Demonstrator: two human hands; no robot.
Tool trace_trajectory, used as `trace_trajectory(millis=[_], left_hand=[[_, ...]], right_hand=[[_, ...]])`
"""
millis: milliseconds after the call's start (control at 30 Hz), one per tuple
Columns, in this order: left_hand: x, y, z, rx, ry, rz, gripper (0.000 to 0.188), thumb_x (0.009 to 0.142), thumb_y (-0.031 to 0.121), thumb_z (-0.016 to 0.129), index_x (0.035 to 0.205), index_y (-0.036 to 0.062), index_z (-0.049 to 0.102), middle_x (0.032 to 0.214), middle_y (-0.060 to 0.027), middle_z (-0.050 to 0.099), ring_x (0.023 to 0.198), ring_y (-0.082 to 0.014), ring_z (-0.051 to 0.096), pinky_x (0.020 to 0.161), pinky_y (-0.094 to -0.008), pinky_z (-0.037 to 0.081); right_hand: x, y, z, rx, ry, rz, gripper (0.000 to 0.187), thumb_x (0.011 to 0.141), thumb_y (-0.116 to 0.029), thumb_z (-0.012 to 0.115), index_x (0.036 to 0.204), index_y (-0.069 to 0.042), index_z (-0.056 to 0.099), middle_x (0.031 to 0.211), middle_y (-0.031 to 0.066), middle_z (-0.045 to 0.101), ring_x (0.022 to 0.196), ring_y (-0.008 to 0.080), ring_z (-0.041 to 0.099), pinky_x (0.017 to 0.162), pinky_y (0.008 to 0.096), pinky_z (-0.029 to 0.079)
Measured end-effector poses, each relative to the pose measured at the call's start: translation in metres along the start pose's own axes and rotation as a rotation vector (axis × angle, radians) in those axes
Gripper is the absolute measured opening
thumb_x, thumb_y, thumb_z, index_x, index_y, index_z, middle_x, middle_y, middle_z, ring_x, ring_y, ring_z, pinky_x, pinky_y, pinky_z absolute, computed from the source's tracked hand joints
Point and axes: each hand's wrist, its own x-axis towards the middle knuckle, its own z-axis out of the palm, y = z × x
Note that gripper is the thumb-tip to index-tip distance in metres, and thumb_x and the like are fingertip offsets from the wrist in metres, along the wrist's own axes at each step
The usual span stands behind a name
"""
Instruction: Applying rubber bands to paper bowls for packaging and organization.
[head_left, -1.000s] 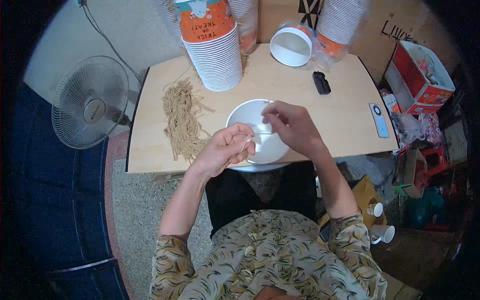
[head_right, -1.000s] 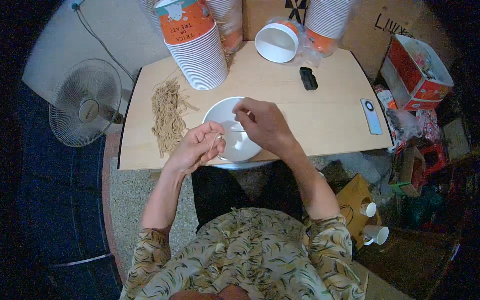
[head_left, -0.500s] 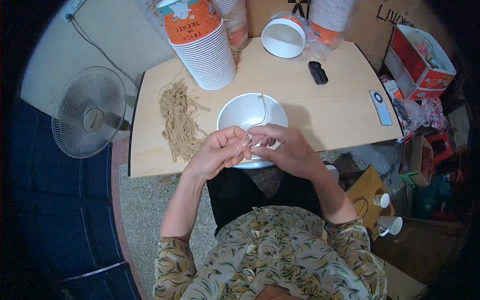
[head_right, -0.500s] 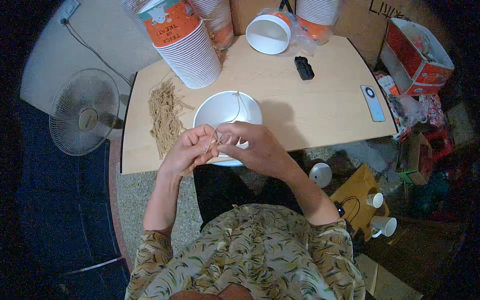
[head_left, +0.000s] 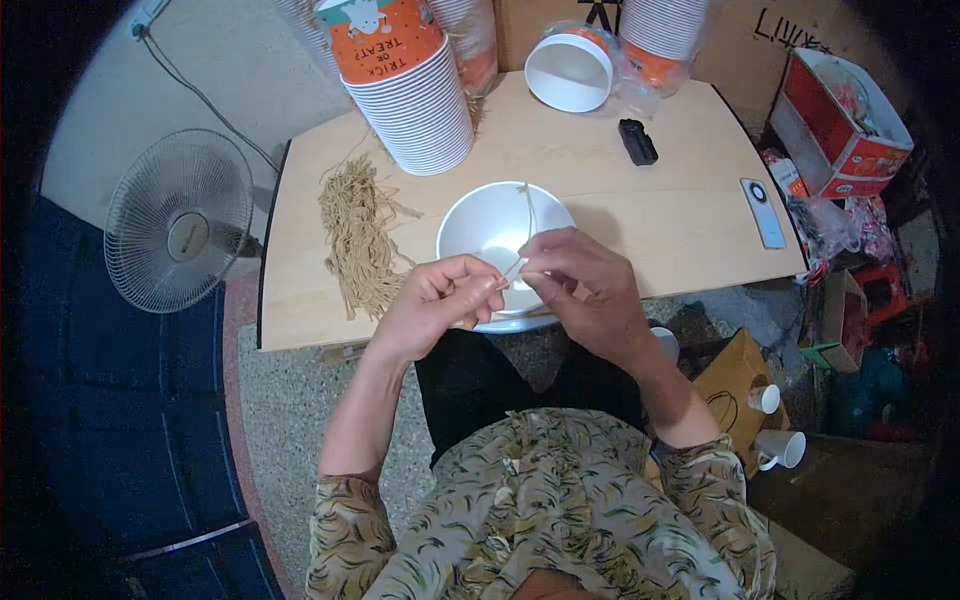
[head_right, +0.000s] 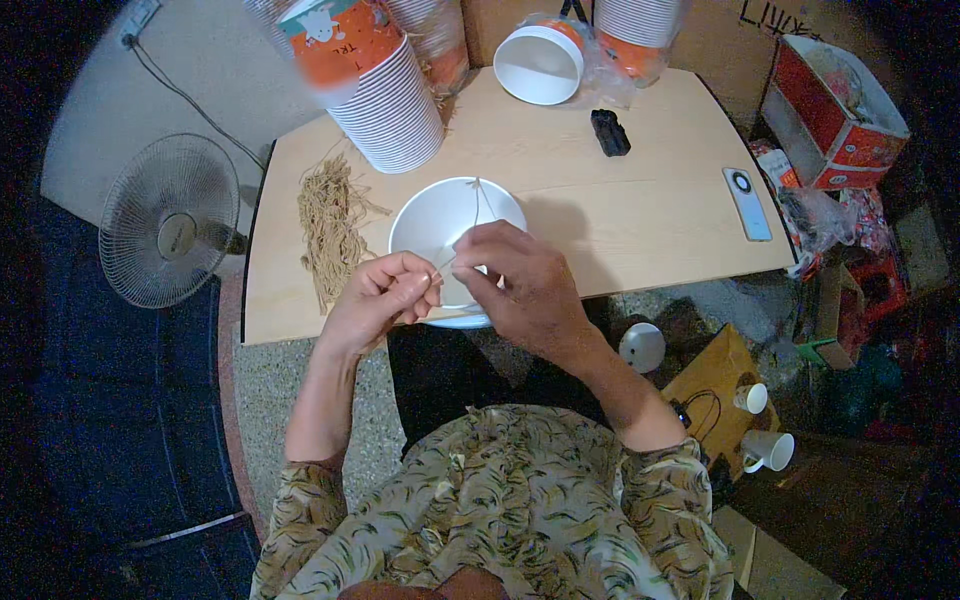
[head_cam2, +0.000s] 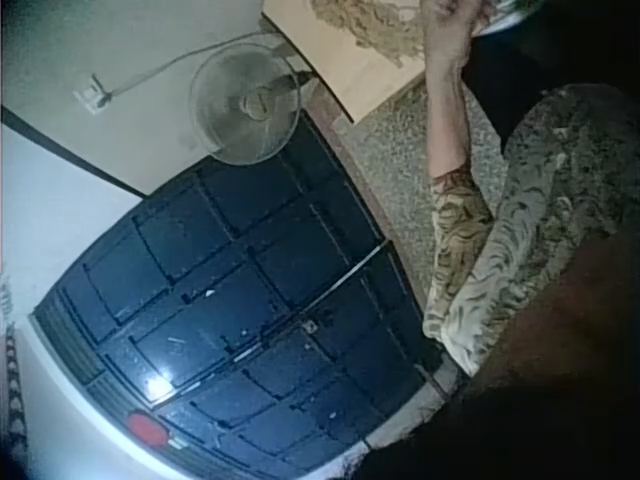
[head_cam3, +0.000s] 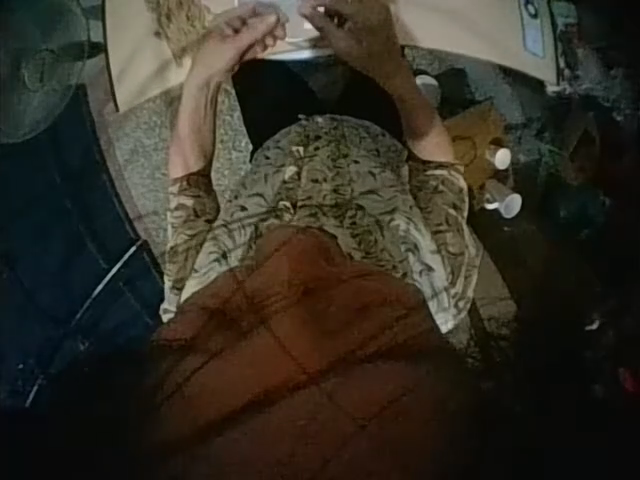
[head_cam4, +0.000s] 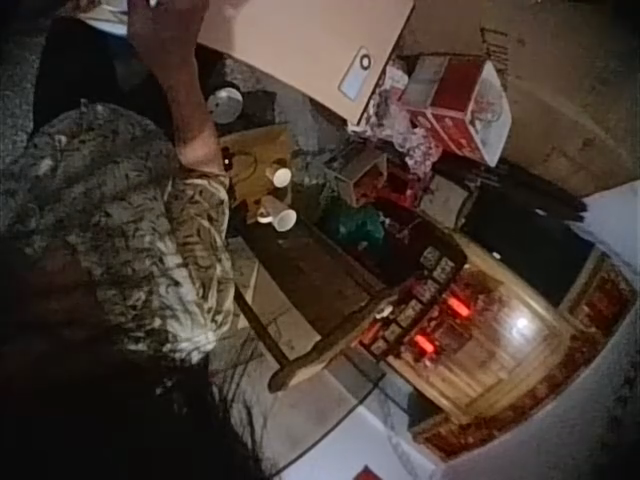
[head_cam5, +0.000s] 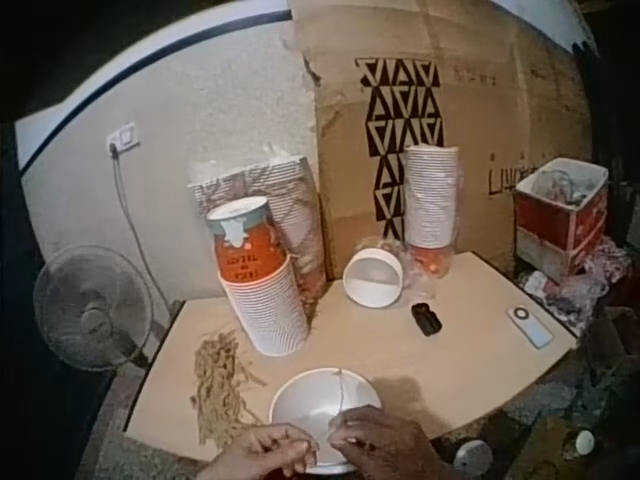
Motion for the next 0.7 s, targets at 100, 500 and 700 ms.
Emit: trace_trajectory(millis=[100, 500, 700], left_hand=[[-0.003, 0.0, 0.0, 0.052, 0.049, -0.006, 0.016, 0.097, 0.017, 0.064, 0.105, 0.0041, 0.067, 0.084, -0.0005, 0.068, 0.068, -0.0041, 0.057, 0.06, -0.0187, 0.045], [-0.002, -0.017, -0.009, 0.369, 0.17, 0.292, 0.017, 0.091, 0.003, 0.068, 0.108, -0.0008, 0.068, 0.092, -0.0014, 0.067, 0.073, -0.0015, 0.057, 0.062, -0.0167, 0.042], [0.003, -0.028, 0.006, 0.416, 0.33, 0.452, 0.02, 0.088, -0.001, 0.07, 0.107, -0.0033, 0.068, 0.093, -0.0048, 0.069, 0.079, -0.0059, 0.063, 0.069, -0.0196, 0.05]], right_hand=[[0.003, -0.002, 0.003, 0.093, -0.046, 0.137, 0.007, 0.09, -0.003, 0.066, 0.096, -0.001, 0.065, 0.084, 0.0044, 0.068, 0.071, 0.0091, 0.062, 0.058, 0.0251, 0.049], [0.021, 0.026, 0.013, 0.378, -0.212, 0.278, 0.005, 0.093, -0.005, 0.06, 0.094, 0.0, 0.062, 0.08, -0.0009, 0.062, 0.07, 0.0043, 0.058, 0.063, 0.0215, 0.045], [0.029, 0.019, 0.019, 0.403, -0.209, 0.395, 0.007, 0.091, -0.006, 0.062, 0.092, 0.001, 0.064, 0.066, -0.0002, 0.06, 0.059, 0.0048, 0.055, 0.054, 0.0209, 0.042]])
